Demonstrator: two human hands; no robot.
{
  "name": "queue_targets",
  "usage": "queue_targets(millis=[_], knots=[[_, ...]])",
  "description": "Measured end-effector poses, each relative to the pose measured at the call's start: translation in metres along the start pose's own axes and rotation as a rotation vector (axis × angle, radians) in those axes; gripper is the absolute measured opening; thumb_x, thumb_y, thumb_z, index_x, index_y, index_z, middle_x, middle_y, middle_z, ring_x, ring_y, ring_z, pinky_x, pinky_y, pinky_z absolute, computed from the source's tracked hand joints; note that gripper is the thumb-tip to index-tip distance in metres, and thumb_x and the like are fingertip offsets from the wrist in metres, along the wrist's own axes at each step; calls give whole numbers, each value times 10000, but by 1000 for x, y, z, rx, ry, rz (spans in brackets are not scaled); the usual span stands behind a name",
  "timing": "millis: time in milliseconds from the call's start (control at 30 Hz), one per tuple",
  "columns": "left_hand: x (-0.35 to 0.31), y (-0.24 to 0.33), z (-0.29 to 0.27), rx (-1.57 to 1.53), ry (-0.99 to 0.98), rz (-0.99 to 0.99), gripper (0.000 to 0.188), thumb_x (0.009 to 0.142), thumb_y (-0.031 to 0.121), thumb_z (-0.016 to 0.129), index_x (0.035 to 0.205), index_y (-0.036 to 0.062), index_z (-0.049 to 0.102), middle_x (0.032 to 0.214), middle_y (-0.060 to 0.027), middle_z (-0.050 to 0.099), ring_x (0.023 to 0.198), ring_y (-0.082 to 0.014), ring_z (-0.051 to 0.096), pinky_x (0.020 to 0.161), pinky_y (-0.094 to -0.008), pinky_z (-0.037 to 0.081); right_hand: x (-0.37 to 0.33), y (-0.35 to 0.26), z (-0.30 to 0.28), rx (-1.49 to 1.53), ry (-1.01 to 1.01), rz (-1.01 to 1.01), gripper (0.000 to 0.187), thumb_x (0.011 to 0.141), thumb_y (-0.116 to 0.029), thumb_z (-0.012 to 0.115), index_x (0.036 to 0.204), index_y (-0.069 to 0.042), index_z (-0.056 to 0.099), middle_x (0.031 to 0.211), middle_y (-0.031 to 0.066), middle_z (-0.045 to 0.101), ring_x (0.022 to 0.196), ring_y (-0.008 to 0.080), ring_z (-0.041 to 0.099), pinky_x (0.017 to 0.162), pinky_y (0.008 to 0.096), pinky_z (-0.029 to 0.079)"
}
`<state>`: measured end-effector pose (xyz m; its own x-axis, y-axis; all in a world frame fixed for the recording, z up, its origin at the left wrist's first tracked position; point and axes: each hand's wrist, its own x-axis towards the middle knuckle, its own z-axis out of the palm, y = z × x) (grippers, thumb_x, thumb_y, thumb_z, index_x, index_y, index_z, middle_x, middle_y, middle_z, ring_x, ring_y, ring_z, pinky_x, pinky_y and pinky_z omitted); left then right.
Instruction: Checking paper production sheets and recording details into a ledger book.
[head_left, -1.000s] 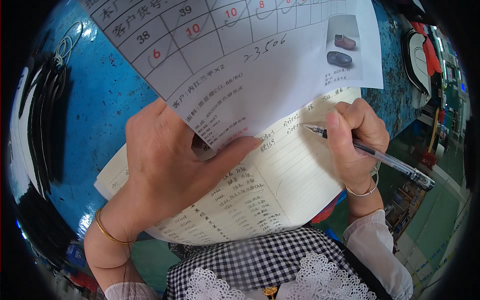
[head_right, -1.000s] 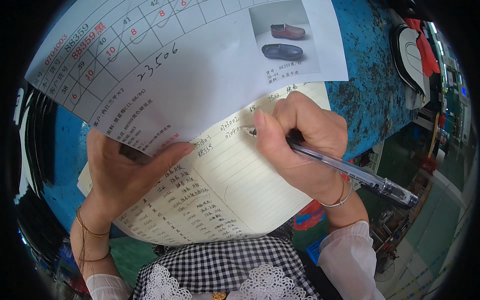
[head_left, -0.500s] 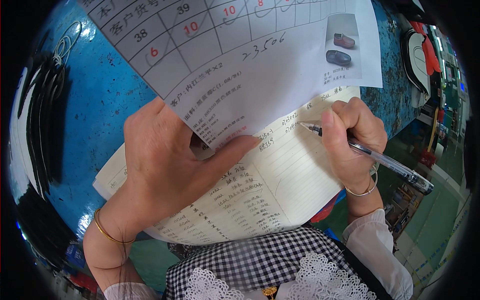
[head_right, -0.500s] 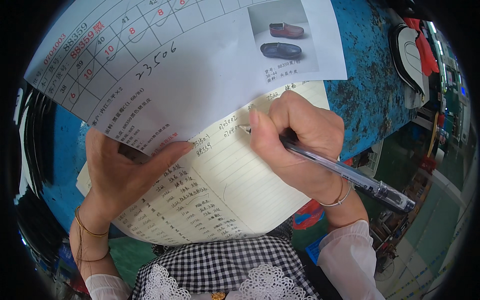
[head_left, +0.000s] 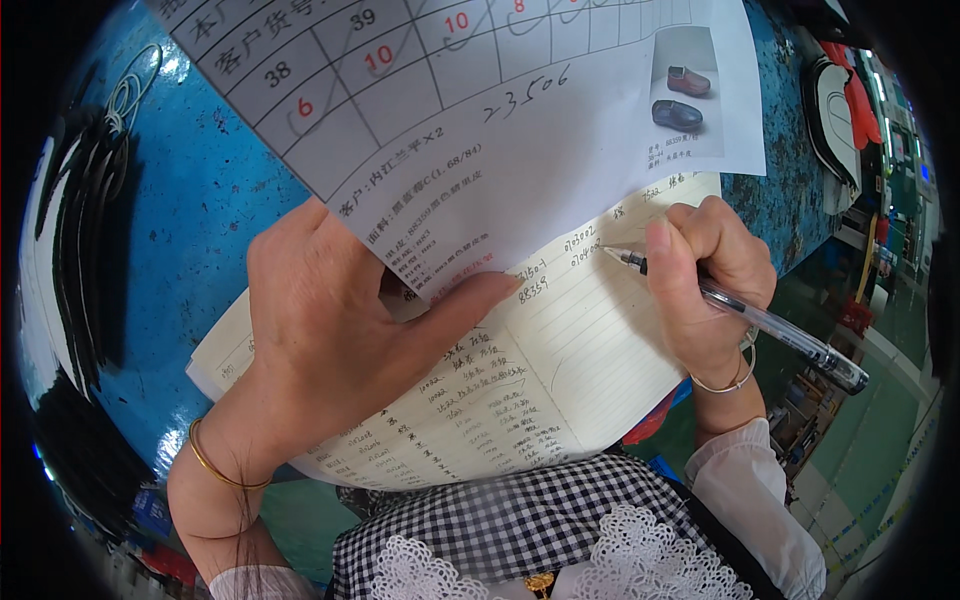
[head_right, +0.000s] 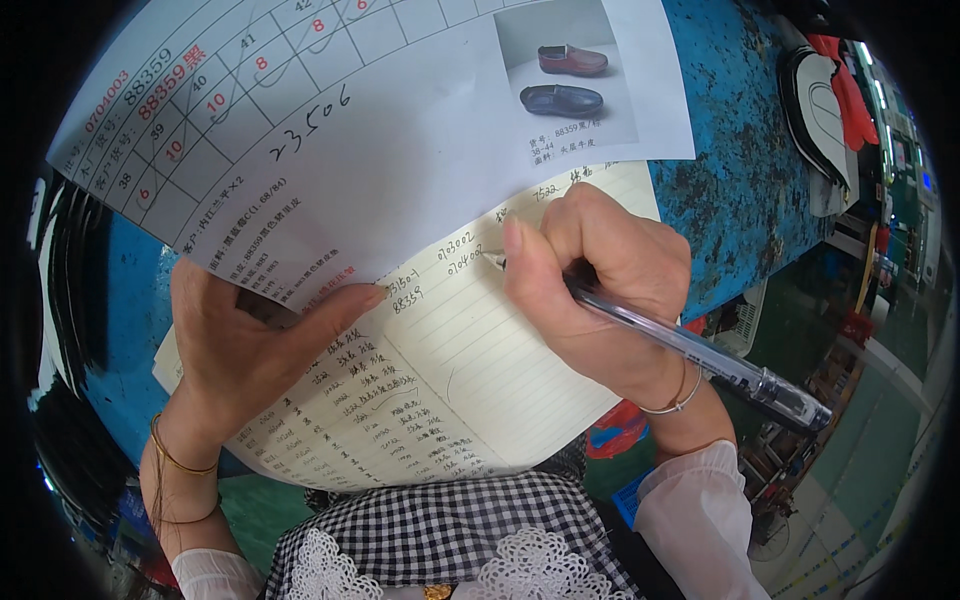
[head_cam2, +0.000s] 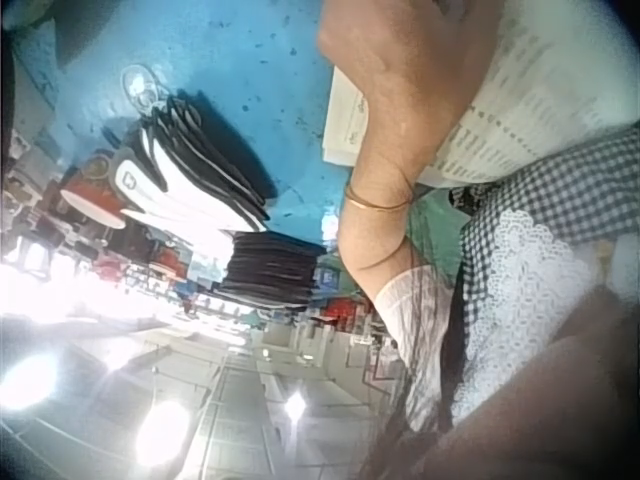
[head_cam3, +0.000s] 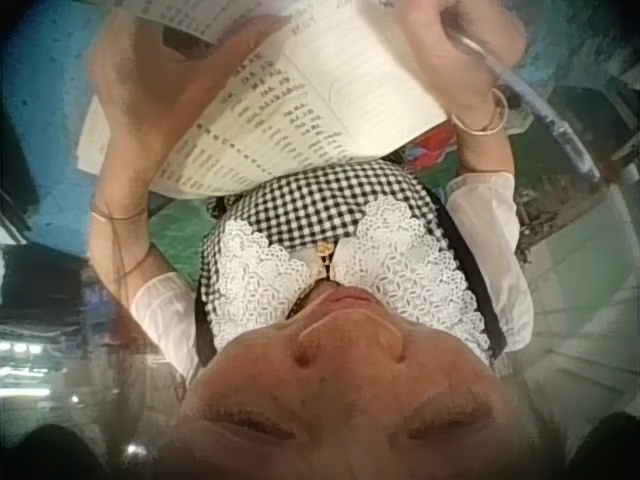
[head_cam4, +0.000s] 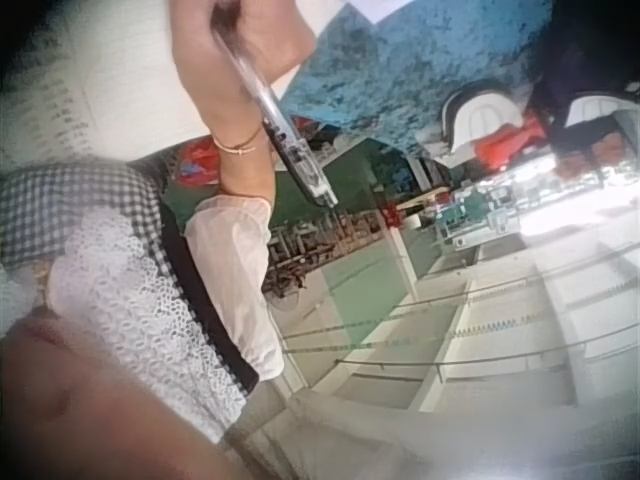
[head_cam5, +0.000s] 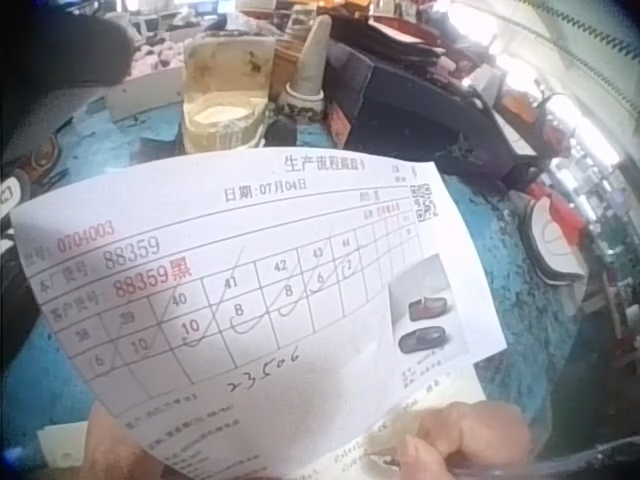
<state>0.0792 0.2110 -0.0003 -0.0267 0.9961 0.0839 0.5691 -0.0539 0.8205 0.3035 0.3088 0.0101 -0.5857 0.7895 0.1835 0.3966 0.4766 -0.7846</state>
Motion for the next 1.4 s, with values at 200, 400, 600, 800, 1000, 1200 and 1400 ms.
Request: queue_targets(millis=[200,400,600,800,1000,1200,1400], knots=[[1,-1,-1,-23,-15,-25,452,674,73,850,1014,-65,585,898,-138,687,771,-206,695,669,-283,580,2,0,-1,-3,-5,4,311,790,22,668,613,-52,423,534,6,447,442,59,372,410,234,307],[2,-6,2,-10,45,14,407,671,194,820,1007,48,644,816,-85,655,643,-256,620,546,-339,490,1,3,-5,69,19,13,318,813,-7,668,617,-50,421,526,-10,446,454,45,363,418,230,309],[-1,0,0,-4,8,-51,375,674,214,816,965,50,644,790,-85,641,660,-261,620,555,-358,492,-2,-2,-7,157,-15,75,316,815,-1,660,619,-49,418,522,-14,437,464,40,357,426,225,304],[0,-4,1,10,30,-9,376,674,218,820,960,46,646,787,-78,640,649,-246,615,542,-346,483,-2,-1,-10,173,-44,89,305,818,6,655,622,-42,426,526,-20,437,469,36,359,426,223,295],[0,-3,4,3,41,-42,375,667,212,835,946,43,651,755,-66,640,615,-217,603,525,-322,479,-5,2,-10,158,-23,85,304,818,0,662,620,-48,437,526,-28,427,465,29,354,417,222,283],[1,-5,3,-19,55,-19,380,658,174,846,952,37,648,753,-79,651,580,-198,618,506,-292,487,-3,1,-6,96,-2,38,305,809,-1,673,620,-54,440,516,-15,429,441,41,360,405,227,288],[1,-5,0,43,39,12,391,664,198,827,971,41,641,770,-78,644,613,-238,614,525,-334,488,-2,-1,-6,83,-5,4,302,802,14,667,618,-54,438,513,-5,449,433,48,378,405,233,299]])
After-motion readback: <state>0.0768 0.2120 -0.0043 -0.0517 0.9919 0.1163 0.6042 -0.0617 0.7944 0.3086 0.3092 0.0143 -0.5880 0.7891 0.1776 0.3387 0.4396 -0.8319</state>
